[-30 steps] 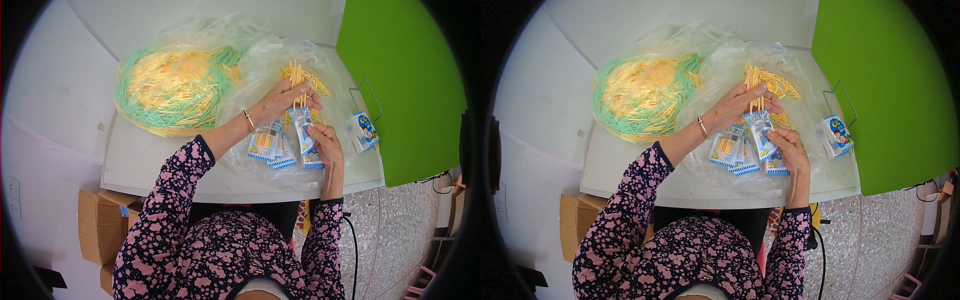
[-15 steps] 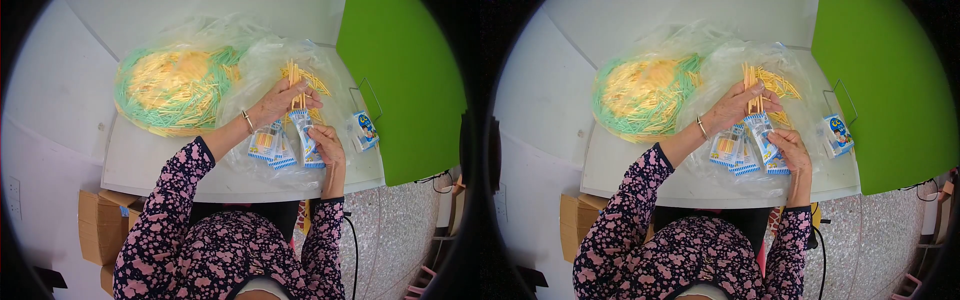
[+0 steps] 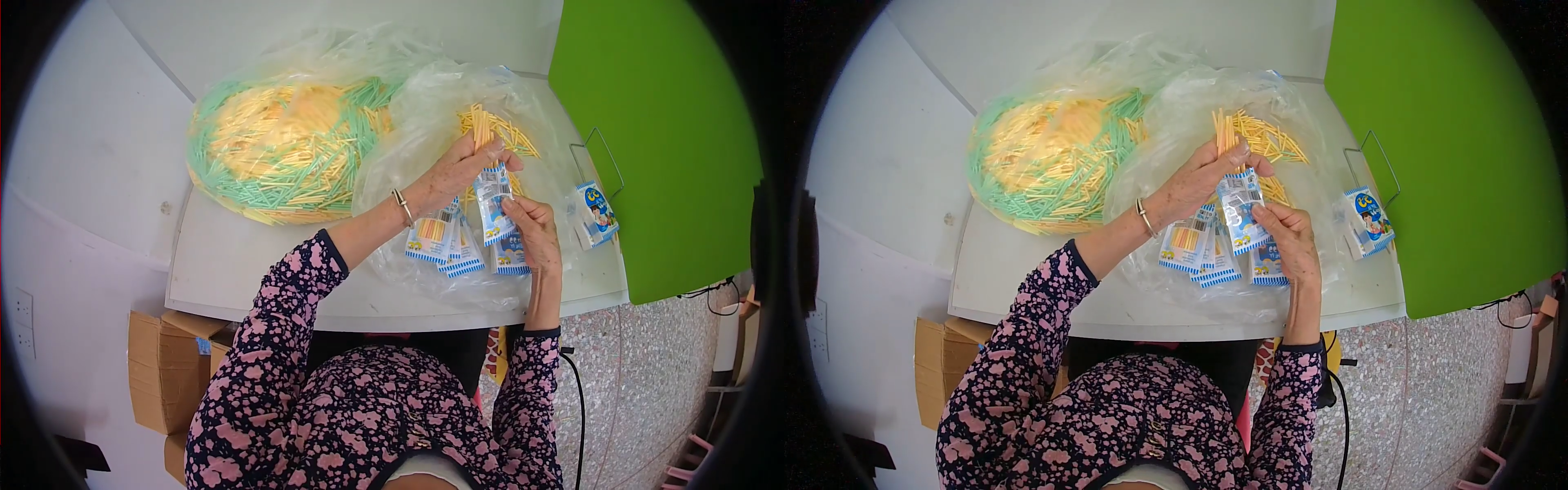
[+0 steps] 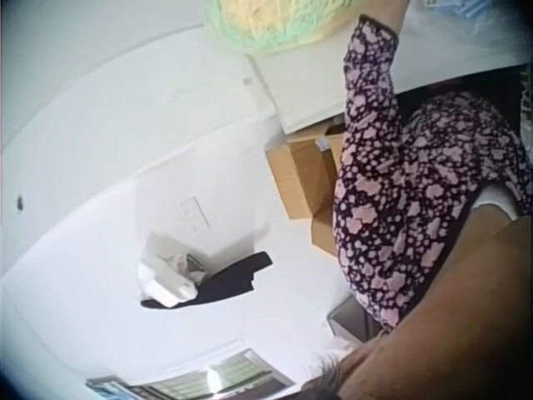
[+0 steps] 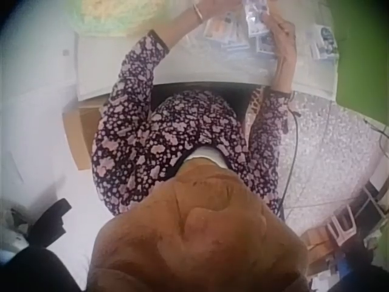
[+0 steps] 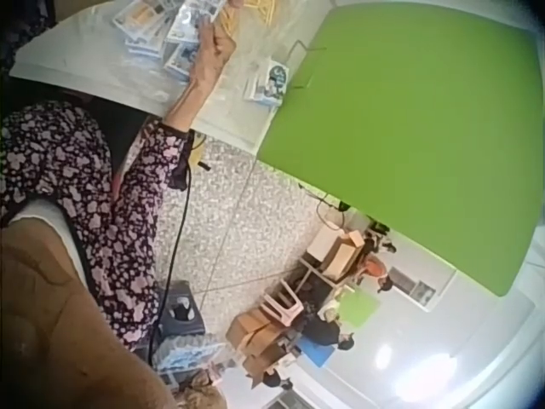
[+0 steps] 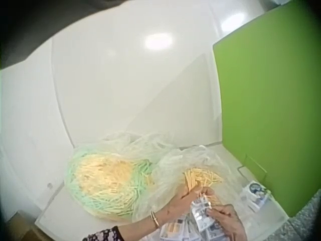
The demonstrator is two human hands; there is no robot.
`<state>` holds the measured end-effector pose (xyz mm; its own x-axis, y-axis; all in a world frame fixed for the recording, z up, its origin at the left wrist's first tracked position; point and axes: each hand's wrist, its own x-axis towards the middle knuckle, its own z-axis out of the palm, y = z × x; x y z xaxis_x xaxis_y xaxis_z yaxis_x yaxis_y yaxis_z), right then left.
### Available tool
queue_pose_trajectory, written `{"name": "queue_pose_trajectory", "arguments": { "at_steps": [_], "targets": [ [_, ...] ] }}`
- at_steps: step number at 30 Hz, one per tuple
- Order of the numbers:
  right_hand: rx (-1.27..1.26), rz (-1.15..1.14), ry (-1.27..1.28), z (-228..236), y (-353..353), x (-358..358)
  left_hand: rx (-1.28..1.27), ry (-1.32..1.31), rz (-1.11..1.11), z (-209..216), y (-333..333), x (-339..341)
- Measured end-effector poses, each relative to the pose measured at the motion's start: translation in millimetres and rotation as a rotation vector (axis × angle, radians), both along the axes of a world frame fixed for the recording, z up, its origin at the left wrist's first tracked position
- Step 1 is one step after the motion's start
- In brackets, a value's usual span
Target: Packaging yellow plastic tassels into small plastic bags at a factory workbench.
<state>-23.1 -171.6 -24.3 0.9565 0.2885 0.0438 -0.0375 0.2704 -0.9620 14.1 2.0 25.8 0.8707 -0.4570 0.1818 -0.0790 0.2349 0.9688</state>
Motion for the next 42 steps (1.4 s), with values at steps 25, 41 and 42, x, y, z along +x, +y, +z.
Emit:
{"name": "queue_pose_trajectory", "arguments": {
  "at_steps": [25,41,42],
  "targets": [
    [0.013,-0.095,-0.103,0,16,24,0.443,-0.293,-0.089,-2,32,24],
    [0.171,-0.11,-0.062,-10,16,35,0.886,-0.434,0.011,16,34,23],
    [0.176,-0.126,-0.06,-9,16,34,0.767,-0.396,0.046,14,36,26]
  ]
}}
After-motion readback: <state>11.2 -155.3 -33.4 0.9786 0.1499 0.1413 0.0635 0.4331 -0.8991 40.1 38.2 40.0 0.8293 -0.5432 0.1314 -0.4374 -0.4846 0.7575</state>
